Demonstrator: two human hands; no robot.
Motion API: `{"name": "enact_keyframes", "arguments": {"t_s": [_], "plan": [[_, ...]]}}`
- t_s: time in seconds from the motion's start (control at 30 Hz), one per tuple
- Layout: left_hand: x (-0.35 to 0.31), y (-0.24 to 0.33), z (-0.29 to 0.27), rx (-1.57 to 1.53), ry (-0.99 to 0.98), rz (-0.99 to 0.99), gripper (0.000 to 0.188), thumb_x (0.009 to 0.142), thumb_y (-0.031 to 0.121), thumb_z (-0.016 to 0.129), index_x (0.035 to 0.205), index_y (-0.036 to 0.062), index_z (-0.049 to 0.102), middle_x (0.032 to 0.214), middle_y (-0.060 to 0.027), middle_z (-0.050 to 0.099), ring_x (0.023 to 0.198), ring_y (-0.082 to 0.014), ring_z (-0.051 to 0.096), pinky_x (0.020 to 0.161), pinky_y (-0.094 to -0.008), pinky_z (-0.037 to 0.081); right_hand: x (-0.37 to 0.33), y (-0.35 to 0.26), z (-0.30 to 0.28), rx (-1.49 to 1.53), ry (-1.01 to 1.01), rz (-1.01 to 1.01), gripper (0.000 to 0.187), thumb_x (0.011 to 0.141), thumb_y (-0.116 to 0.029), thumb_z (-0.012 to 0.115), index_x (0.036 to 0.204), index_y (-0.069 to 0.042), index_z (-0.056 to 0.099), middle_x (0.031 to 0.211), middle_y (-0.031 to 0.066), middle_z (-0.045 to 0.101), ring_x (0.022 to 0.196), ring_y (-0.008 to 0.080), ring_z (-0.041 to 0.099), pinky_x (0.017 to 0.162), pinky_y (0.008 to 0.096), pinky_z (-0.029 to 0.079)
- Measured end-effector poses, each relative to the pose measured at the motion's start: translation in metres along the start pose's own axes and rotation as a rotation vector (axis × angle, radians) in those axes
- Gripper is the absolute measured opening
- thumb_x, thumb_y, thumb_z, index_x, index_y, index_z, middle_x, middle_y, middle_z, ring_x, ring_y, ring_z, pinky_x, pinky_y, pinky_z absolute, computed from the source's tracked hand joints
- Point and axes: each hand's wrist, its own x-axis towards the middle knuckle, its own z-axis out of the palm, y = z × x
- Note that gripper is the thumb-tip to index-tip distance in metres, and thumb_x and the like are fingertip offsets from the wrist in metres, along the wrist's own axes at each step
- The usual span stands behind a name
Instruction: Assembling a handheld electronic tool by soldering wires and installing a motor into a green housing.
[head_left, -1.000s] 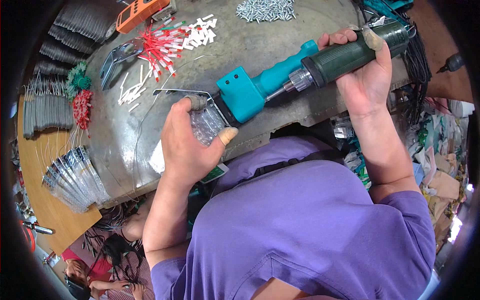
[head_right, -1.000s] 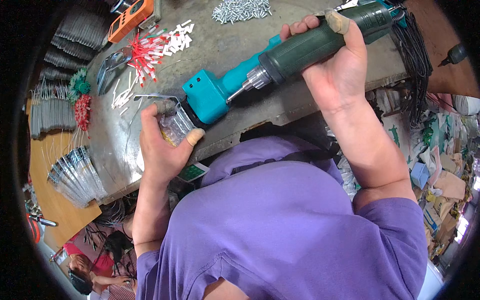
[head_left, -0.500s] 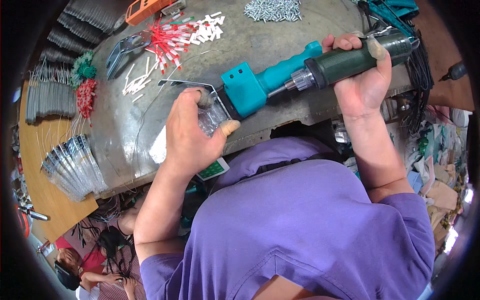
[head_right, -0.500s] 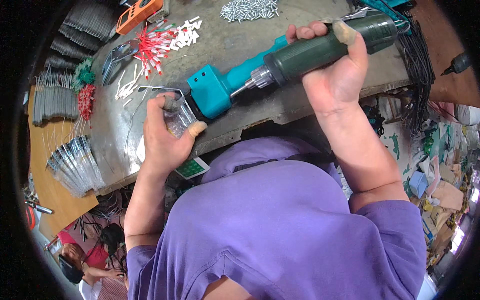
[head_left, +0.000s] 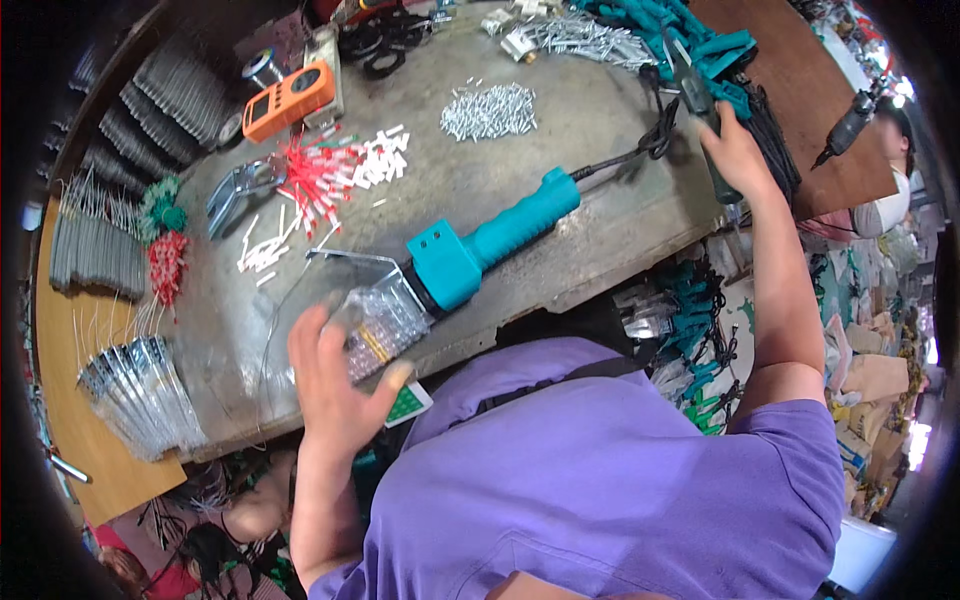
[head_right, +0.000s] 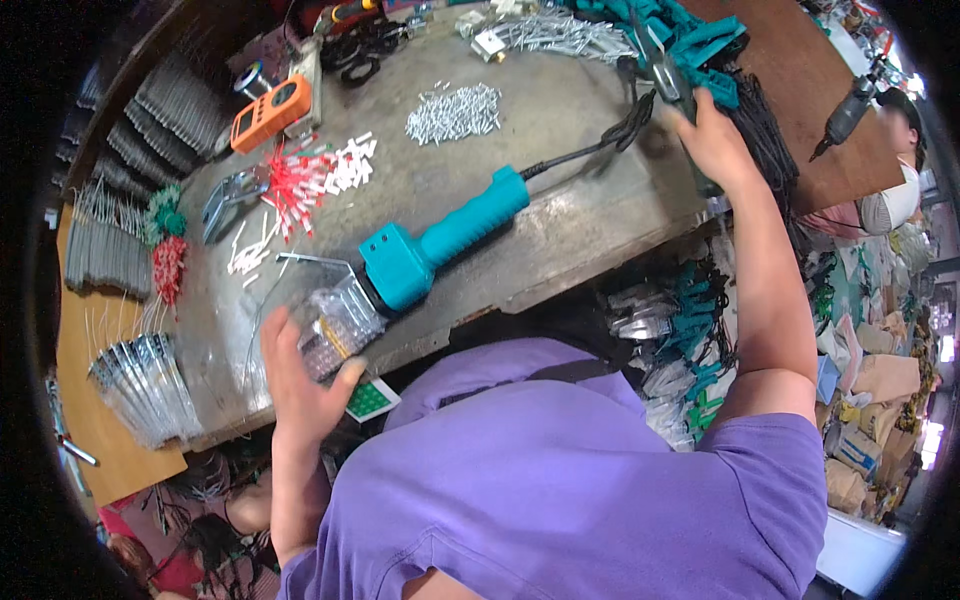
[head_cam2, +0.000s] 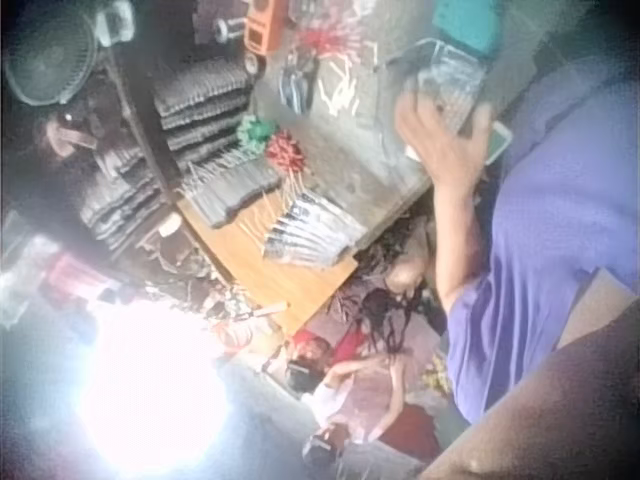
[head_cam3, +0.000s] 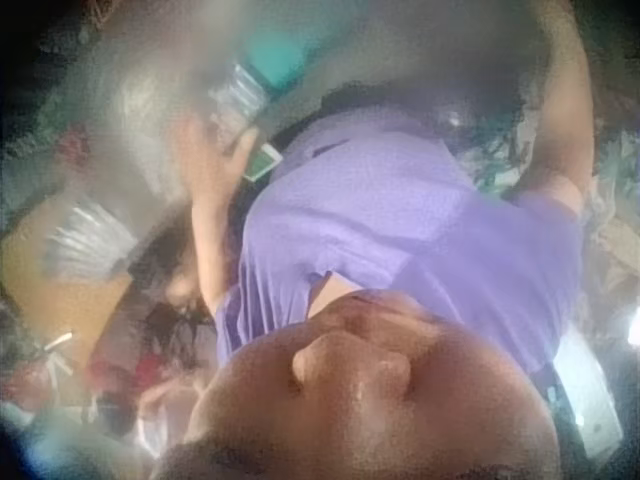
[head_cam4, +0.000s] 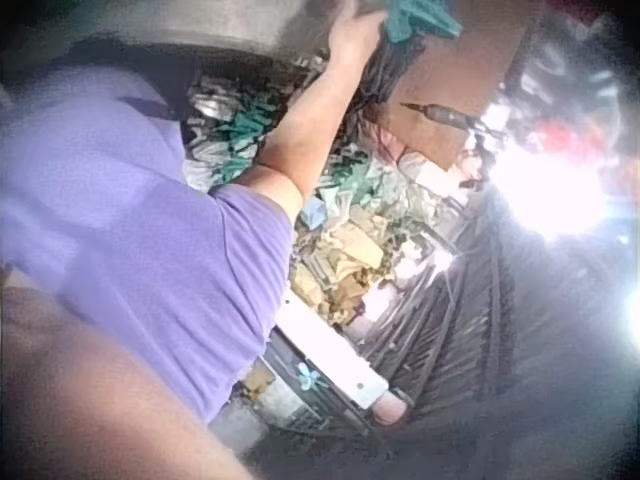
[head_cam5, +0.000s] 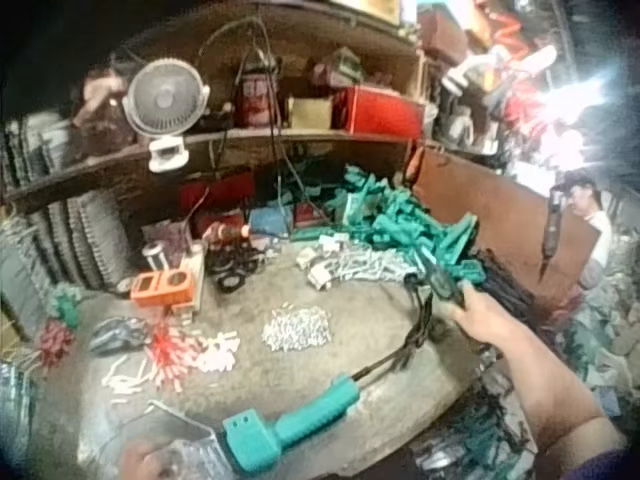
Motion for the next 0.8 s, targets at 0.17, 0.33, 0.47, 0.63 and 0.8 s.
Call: {"name": "enact_keyframes", "arguments": {"t_s": [0.17, 0.33, 0.47, 0.63, 0.8], "plan": [[-0.029, -0.003, -0.017, -0.053, -0.024, -0.017, 0.063, 0.069, 0.020, 0.079, 0.119, -0.0006, 0.047, 0.129, -0.0237, 0.046, 0.117, -0.0443, 0.046, 0.098, -0.0515, 0.037, -0.003, -0.002, -0.009, -0.249, -0.018, 0.133, 0.051, 0.085, -0.036, 0.065, 0.125, -0.004, 0.057, 0.107, 0.0277, 0.061, 0.106, 0.0389, 0.059, 0.089, 0.0441, 0.047], [0.001, 0.003, -0.003, 0.018, -0.149, -0.105, 0.068, 0.068, 0.024, 0.081, 0.122, 0.0010, 0.046, 0.130, -0.0227, 0.045, 0.119, -0.0427, 0.044, 0.099, -0.0500, 0.037, 0.058, -0.048, 0.023, 0.019, 0.172, -0.191, 0.046, 0.084, -0.033, 0.065, 0.120, -0.006, 0.058, 0.106, 0.0243, 0.062, 0.101, 0.0410, 0.059, 0.086, 0.0461, 0.048], [0.001, -0.007, 0.001, -0.019, -0.118, -0.068, 0.063, 0.062, 0.027, 0.084, 0.112, 0.0041, 0.053, 0.122, -0.0211, 0.049, 0.110, -0.0401, 0.049, 0.091, -0.0480, 0.041, 0.105, -0.055, 0.047, -0.181, -0.137, -0.053, 0.058, 0.076, -0.028, 0.070, 0.121, -0.001, 0.045, 0.109, 0.0293, 0.063, 0.102, 0.0422, 0.062, 0.086, 0.0487, 0.049], [-0.009, 0.007, -0.012, -0.005, -0.053, -0.028, 0.066, 0.059, 0.029, 0.086, 0.110, 0.0038, 0.053, 0.118, -0.0209, 0.052, 0.100, -0.0401, 0.053, 0.085, -0.0476, 0.044, 0.118, -0.043, 0.011, 0.489, 0.298, -0.231, 0.045, 0.087, -0.014, 0.066, 0.128, -0.005, 0.050, 0.114, 0.0193, 0.062, 0.097, 0.0230, 0.064, 0.085, 0.0352, 0.050], [-0.028, 0.004, -0.029, 0.066, 0.004, -0.134, 0.062, 0.053, 0.029, 0.088, 0.101, 0.0054, 0.055, 0.114, -0.0197, 0.054, 0.097, -0.0388, 0.056, 0.080, -0.0465, 0.047, 0.071, -0.263, -0.069, 0.491, 0.420, -0.798, 0.033, 0.093, -0.019, 0.055, 0.126, -0.011, 0.056, 0.105, 0.0145, 0.066, 0.098, 0.0255, 0.065, 0.086, 0.0343, 0.047]]}}
